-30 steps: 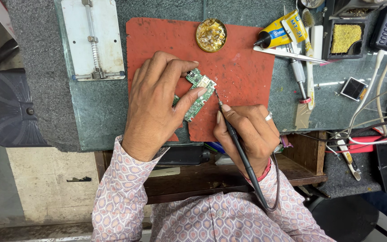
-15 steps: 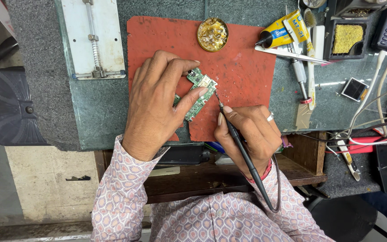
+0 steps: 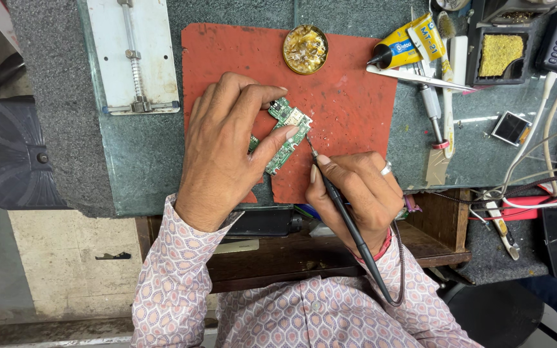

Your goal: The person holds a green circuit board steady on a red mat with one hand while soldering its edge connector with a soldering iron in the other hand. They periodically dip the iron tip into a small round tin of flux/solder and continue working on the board's contacts, then set the iron down and rest their hands at the end.

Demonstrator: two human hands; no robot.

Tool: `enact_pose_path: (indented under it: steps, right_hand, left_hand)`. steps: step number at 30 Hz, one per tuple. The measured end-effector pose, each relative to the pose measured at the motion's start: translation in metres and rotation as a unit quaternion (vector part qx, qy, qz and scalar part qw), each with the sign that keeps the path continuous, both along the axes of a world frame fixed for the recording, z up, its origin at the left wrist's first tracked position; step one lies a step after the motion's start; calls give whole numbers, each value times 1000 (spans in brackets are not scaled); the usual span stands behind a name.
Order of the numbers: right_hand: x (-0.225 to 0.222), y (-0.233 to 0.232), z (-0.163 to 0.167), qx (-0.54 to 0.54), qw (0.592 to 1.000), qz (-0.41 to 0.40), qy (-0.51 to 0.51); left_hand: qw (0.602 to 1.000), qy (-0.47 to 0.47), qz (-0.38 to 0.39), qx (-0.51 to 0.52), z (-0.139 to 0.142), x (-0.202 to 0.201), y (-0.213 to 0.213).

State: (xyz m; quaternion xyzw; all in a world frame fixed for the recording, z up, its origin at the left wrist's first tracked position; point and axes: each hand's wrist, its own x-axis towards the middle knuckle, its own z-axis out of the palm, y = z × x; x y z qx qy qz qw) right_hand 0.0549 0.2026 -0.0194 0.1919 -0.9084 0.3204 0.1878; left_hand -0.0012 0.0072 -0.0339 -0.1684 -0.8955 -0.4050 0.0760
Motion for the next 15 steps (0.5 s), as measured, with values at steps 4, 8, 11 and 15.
enact_pose_path:
  steps: [4, 8, 11, 15]
  right_hand:
    - [1, 1, 0, -3, 1000, -1, 0]
    - [1, 0, -1, 1, 1000, -3, 6]
    - [1, 0, -1, 4, 1000, -5, 9]
    - [1, -1, -1, 7, 1000, -1, 10]
  left_hand:
    - [1000, 1, 0, 3, 0, 0, 0]
    - [1000, 1, -2, 6, 0, 0, -1]
    - [1000, 3, -5, 11, 0, 0, -2]
    - [1000, 4, -6, 12, 1, 0, -1]
